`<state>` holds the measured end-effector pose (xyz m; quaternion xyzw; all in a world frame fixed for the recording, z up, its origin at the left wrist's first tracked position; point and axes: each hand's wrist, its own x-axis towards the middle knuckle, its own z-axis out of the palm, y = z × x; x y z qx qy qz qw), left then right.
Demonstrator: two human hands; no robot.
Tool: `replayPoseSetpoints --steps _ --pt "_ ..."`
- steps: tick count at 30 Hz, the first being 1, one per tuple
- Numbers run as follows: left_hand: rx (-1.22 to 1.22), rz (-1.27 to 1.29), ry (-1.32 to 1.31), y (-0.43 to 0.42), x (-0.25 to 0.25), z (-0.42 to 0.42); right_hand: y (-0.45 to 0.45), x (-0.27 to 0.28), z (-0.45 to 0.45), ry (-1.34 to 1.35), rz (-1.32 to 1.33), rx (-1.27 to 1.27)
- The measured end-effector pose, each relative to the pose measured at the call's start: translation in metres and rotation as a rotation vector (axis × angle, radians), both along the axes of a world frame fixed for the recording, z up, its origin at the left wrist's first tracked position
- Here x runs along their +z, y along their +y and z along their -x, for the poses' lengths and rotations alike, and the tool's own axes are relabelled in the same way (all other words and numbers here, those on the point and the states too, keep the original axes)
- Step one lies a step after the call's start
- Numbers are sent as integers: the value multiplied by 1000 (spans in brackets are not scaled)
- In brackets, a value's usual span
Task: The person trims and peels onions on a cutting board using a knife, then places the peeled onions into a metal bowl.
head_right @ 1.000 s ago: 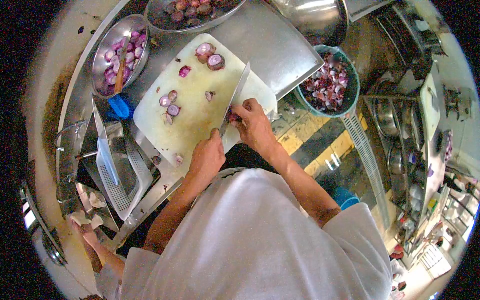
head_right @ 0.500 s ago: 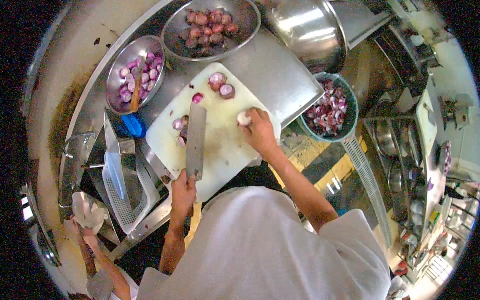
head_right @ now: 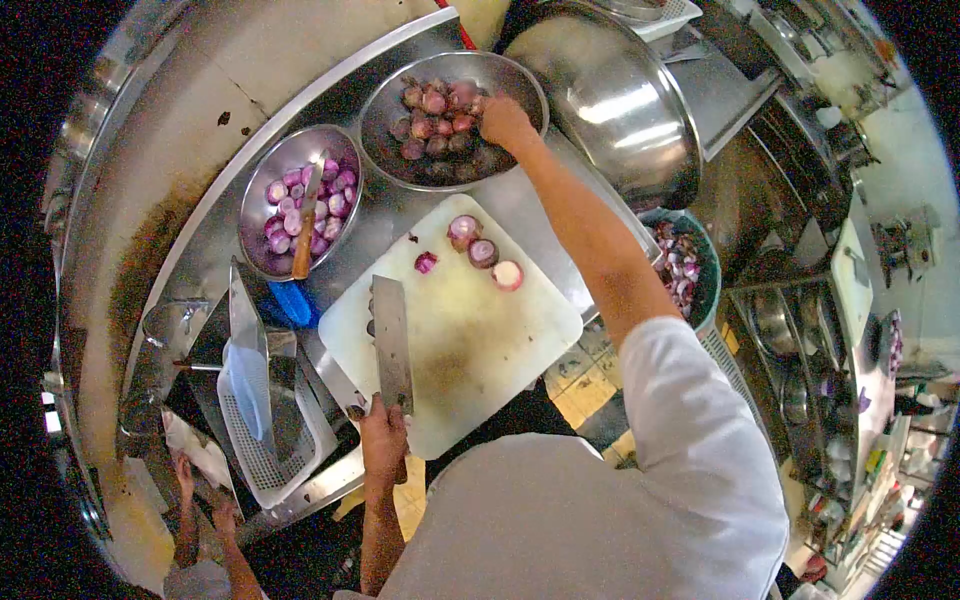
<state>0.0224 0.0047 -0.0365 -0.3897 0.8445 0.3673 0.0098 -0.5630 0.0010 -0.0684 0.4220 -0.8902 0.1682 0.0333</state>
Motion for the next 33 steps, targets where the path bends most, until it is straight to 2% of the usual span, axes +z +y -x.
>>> replayPoseSetpoints --steps 1,4,7,8,10,12,14,15,18,21,22,26,29,33 --pt "37 -53 -82 3 -2 5 -10 -11 12 10 -173 0" --pt "20 30 -92 9 10 15 -15 -38 29 -61 -88 77" --pt "-15 62 -98 6 11 9 -13 -13 31 -134 -7 198" --pt "-22 40 -95 5 11 8 3 16 7 -145 104 118" --pt "25 -41 -81 5 20 16 42 71 -52 -142 320 123" --pt "25 -25 -84 3 9 10 88 90 -106 -383 421 135" --pt "-5 16 -48 1 14 11 135 98 -184 -470 528 99" --pt "-11 15 -55 1 21 13 157 87 -209 -421 444 174" --pt "-115 -60 19 3 35 15 205 56 -298 -710 369 -1" --pt "-253 -124 -32 17 64 36 231 24 -344 -653 355 -92" --pt "-359 -12 -89 22 70 43 235 20 -351 -663 354 -103" --pt "-563 -76 -133 34 73 60 237 27 -363 -699 412 -199" --pt "-631 -6 -186 41 97 59 236 27 -362 -704 391 -195" --pt "-636 -51 -267 42 126 53 237 24 -363 -644 364 -181"
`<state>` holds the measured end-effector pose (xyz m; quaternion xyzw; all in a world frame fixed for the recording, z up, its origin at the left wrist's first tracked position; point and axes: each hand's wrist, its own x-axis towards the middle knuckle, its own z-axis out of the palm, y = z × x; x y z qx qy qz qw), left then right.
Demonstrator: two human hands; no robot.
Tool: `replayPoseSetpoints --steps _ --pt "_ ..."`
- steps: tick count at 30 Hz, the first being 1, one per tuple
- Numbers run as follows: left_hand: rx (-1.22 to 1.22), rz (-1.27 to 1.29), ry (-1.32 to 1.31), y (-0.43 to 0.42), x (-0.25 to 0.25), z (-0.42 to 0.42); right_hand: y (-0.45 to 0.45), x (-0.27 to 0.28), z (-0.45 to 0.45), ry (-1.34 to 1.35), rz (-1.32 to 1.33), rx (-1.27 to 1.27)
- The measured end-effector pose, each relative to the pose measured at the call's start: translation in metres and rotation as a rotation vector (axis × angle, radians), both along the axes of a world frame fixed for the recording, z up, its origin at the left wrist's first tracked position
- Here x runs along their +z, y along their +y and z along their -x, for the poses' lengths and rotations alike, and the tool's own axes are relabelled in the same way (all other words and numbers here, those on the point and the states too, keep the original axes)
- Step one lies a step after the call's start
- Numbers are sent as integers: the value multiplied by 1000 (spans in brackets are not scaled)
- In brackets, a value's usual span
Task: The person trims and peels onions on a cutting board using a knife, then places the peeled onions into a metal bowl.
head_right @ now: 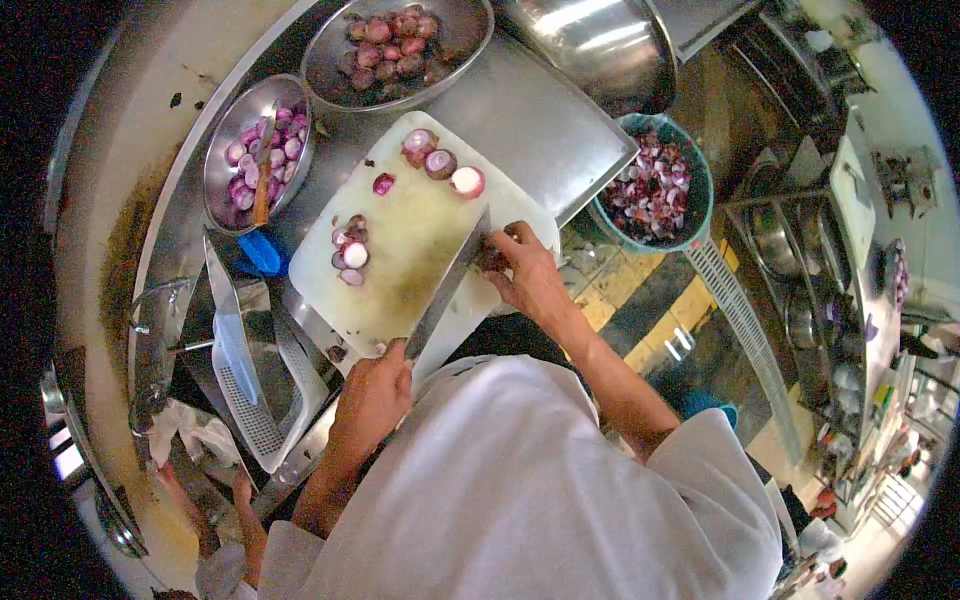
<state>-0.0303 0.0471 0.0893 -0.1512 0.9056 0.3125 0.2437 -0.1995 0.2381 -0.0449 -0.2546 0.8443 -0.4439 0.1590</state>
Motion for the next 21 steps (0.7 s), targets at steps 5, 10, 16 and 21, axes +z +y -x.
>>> replayPoseSetpoints --steps 5,10,16,21 --pt "-52 30 16 7 -19 -3 0 6 -1 -53 38 -6" --pt "-7 38 174 28 -109 49 2 -10 -7 -29 91 10" --pt "8 19 309 2 -124 26 22 -8 -9 242 -169 30" --pt "152 24 285 -23 -113 -17 13 -11 1 -58 158 -65"
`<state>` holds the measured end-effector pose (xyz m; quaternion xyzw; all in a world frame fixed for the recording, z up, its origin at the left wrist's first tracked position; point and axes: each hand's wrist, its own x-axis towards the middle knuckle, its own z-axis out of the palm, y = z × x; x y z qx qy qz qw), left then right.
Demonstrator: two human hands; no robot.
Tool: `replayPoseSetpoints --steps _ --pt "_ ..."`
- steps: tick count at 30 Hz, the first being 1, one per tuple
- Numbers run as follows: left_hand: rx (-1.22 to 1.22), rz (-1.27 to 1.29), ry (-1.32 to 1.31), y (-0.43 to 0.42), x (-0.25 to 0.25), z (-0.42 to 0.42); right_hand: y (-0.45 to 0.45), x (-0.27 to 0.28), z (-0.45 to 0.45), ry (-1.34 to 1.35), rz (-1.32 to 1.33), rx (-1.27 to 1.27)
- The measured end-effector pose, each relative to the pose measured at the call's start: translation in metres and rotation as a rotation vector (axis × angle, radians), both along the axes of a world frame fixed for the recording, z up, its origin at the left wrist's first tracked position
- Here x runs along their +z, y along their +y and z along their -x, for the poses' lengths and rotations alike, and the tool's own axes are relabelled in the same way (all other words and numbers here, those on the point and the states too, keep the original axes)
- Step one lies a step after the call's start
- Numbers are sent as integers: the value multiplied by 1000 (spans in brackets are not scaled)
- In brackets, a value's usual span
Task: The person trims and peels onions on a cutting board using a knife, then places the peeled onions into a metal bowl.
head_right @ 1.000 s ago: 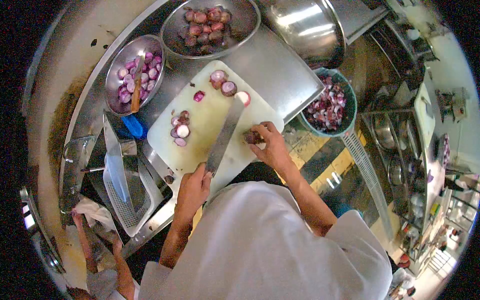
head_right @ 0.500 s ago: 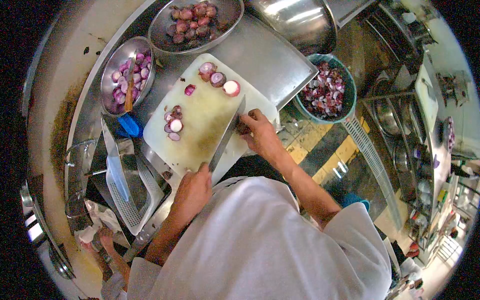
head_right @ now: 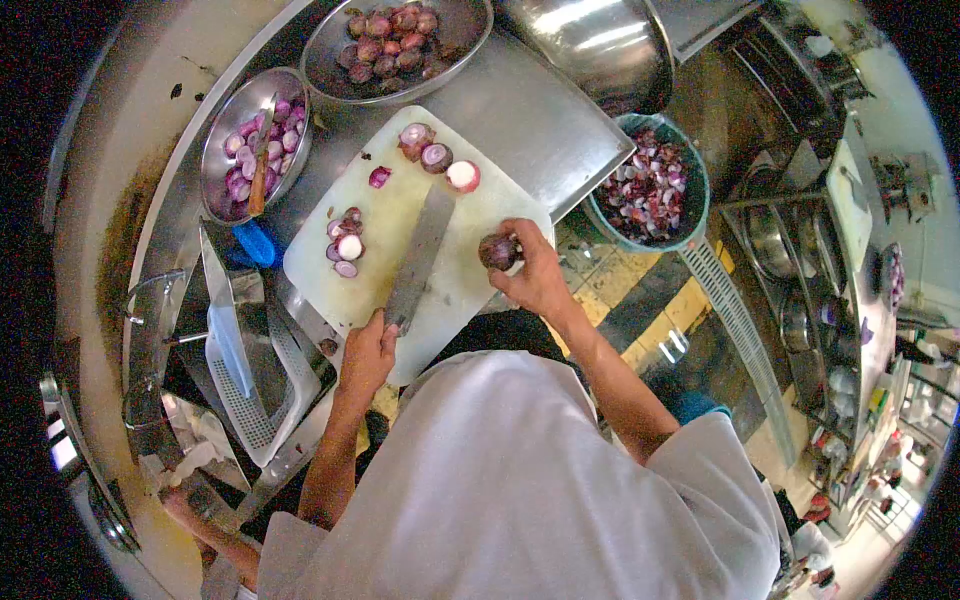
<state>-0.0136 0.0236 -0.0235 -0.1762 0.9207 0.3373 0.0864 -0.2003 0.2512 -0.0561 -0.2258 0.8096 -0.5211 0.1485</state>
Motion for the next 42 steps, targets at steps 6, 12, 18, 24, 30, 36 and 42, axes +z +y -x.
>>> replayPoseSetpoints --steps 6,12,18,24,30,36,42 --pt "2 15 -44 12 34 4 -7 -7 4 92 -19 68" --pt "-40 -57 -177 28 75 18 -12 9 -1 2 24 59" --pt "-163 43 -264 33 108 9 -14 11 -2 136 -84 86" --pt "-182 67 -364 44 82 27 -15 12 -3 139 -79 95" --pt "-155 76 -19 49 -12 55 -2 2 -10 116 -62 53" --pt "-77 -42 -42 1 -12 -24 9 -19 -3 328 -153 -91" --pt "351 -75 -2 -15 4 -35 -41 -6 57 372 -179 -111"
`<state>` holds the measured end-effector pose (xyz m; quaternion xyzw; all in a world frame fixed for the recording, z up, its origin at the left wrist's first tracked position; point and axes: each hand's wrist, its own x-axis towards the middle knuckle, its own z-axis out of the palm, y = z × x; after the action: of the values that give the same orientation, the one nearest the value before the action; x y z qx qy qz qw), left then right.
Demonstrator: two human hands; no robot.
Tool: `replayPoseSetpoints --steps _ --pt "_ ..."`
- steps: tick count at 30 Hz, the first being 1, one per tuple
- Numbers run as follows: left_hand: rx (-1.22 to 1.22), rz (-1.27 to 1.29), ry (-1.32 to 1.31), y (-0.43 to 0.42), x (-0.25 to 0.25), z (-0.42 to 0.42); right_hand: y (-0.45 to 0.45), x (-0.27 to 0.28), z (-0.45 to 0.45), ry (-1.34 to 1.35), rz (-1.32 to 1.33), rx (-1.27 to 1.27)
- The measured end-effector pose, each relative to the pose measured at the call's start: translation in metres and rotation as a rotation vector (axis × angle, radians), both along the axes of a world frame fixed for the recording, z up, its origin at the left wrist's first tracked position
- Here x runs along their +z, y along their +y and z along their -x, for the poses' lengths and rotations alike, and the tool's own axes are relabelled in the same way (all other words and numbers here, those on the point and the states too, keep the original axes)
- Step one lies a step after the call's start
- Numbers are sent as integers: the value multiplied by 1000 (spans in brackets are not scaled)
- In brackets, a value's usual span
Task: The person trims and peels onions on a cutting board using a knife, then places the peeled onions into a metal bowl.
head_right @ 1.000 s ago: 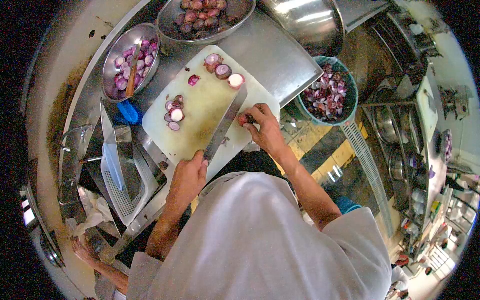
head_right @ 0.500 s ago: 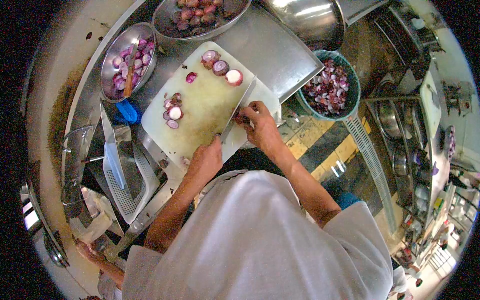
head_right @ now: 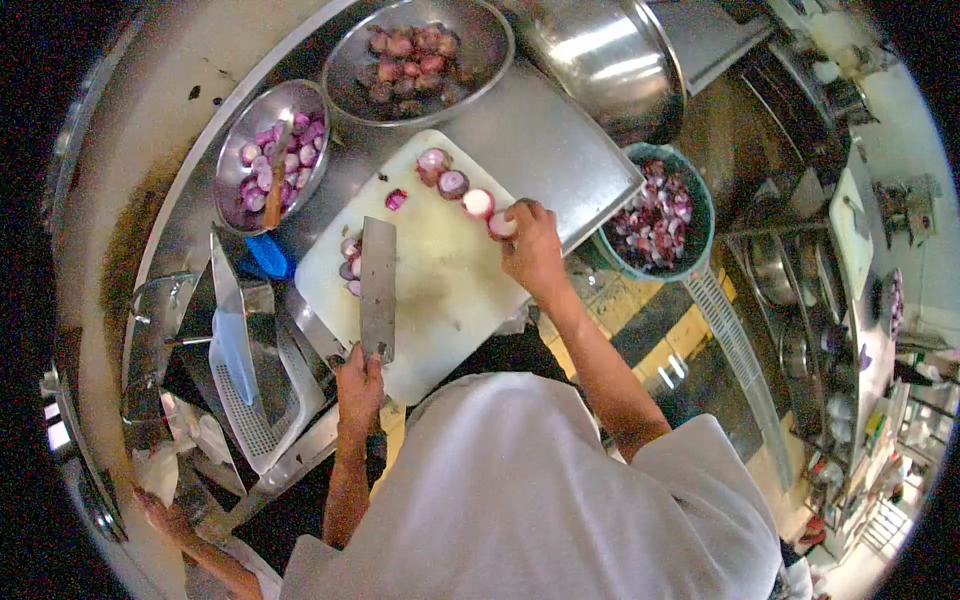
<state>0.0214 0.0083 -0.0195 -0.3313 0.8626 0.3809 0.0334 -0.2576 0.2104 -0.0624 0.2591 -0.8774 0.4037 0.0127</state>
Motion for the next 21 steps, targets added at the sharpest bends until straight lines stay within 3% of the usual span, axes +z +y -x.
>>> replayPoseSetpoints --steps 2,3,7,9,11,12,13,14,16,18,21 --pt "21 -2 -11 5 0 5 -13 24 25 18 -3 39" --pt "30 -16 -38 9 -1 4 -24 38 40 183 31 54" --pt "-88 -132 -32 23 -4 5 -101 69 122 109 143 180" --pt "-79 -129 -3 13 -35 -12 -153 54 177 351 10 307" --pt "94 -159 -9 1 -51 -23 -201 22 228 287 -227 315" --pt "275 -360 -128 2 12 6 -222 -5 254 291 -223 311" --pt "273 -354 -125 -4 8 5 -242 -35 279 271 -382 360" --pt "192 -191 22 -10 -2 -1 -254 -48 293 251 -541 407" --pt "30 152 198 -20 -26 -14 -254 -42 285 277 -500 427" --pt "99 74 115 -12 -7 -6 -255 -30 282 295 -464 453" --pt "211 -101 -8 -6 -4 -9 -237 -4 278 317 -633 509"
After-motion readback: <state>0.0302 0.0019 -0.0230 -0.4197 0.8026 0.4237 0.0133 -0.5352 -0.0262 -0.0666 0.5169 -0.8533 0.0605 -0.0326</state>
